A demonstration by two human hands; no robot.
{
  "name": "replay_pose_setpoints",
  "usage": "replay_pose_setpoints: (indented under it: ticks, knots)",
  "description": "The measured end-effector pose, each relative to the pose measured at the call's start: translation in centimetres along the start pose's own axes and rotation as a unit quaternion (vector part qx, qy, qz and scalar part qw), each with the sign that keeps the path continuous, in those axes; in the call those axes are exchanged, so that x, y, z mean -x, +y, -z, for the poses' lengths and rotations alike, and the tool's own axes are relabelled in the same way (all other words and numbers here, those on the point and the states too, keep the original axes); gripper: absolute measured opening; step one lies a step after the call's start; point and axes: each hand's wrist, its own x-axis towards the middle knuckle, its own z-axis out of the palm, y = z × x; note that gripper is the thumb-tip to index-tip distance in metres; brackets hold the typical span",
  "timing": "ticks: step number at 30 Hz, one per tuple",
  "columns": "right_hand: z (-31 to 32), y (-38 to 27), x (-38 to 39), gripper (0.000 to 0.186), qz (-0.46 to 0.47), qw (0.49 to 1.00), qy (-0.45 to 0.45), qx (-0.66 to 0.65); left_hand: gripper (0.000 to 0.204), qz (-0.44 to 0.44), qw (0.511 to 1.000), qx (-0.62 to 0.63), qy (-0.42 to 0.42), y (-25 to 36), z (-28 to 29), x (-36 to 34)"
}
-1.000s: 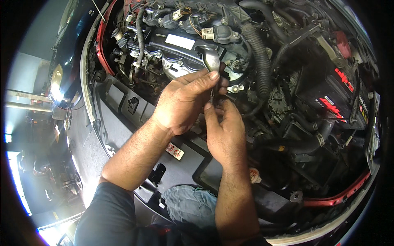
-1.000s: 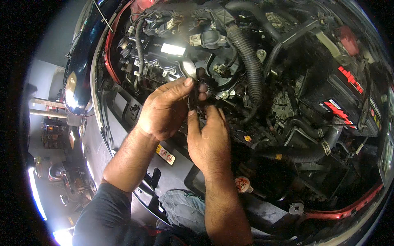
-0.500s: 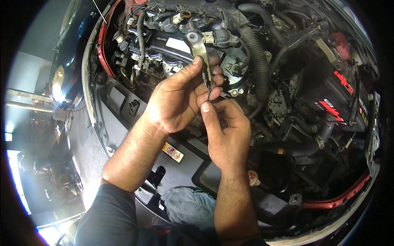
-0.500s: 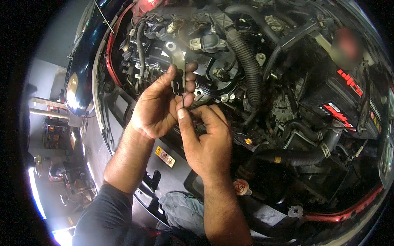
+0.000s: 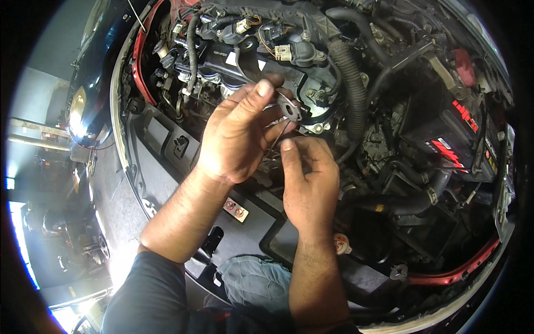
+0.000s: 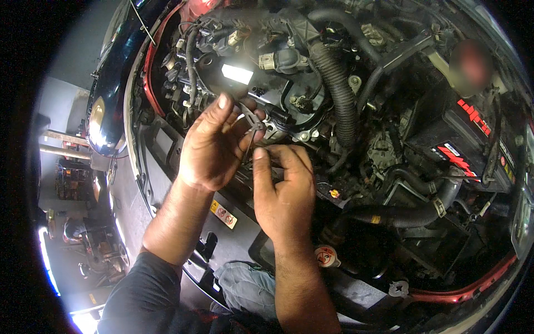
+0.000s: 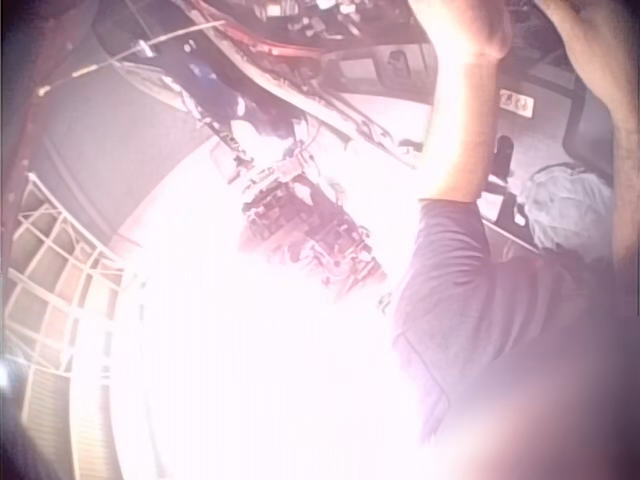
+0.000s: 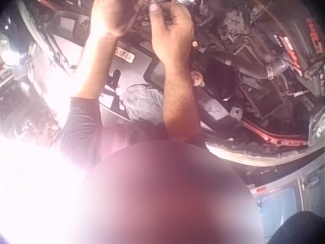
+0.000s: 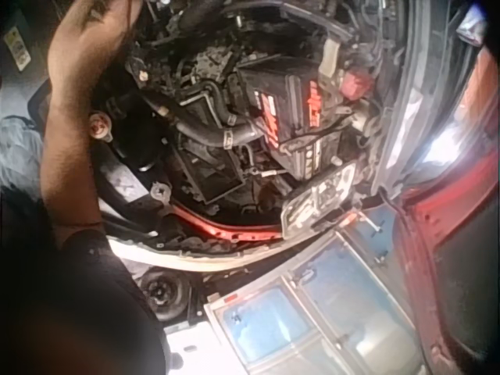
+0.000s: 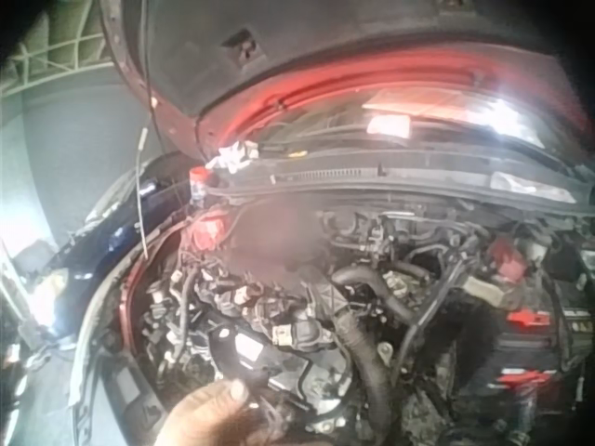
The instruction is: The person works under the hood of a red car, manipulating wires and components near the engine. They remove and reattach a plastic cover, handle a small black part, and use a wrench to tighten bolts. The person also picks up a cloth and places it on the engine cover.
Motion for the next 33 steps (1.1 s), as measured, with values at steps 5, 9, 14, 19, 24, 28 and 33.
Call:
replay_pose_setpoints:
  ticks: [5, 9, 14, 19, 24, 28, 33]
  knots:
    - [-0.4, 1.0, 0.1, 0.023, -0.047, 0.999, -0.005, -0.012, 0.024, -0.200, 0.925, -0.314, 0.077, -1.3, 0.0, -0.6]
    - [-0.3, 1.2, 0.1, 0.026, -0.068, 0.997, -0.026, -0.014, 0.028, -0.201, 0.901, -0.379, 0.070, -2.2, 0.4, -0.6]
    - [-0.2, 0.9, 0.0, 0.032, -0.070, 0.996, -0.029, -0.037, 0.033, -0.242, 0.849, -0.467, 0.047, -2.7, 1.3, -0.4]
    - [-0.1, 1.0, 0.1, 0.041, -0.038, 0.997, -0.008, 0.065, 0.026, -0.211, 0.892, -0.399, -0.016, -3.1, 2.0, -0.3]
    - [0.0, 1.0, 0.4, 0.055, -0.036, 0.991, 0.004, 0.125, 0.027, -0.183, 0.866, -0.464, -0.040, -3.6, 2.8, 0.5]
    - [0.5, 1.0, 0.4, 0.059, -0.051, 0.991, 0.017, 0.126, 0.026, -0.058, 0.890, -0.448, -0.062, -4.2, 3.4, 1.8]
    - [0.5, 1.3, 0.2, 0.056, 0.006, 0.986, 0.052, 0.157, 0.028, 0.076, 0.824, -0.530, -0.183, -5.3, 4.4, 0.2]
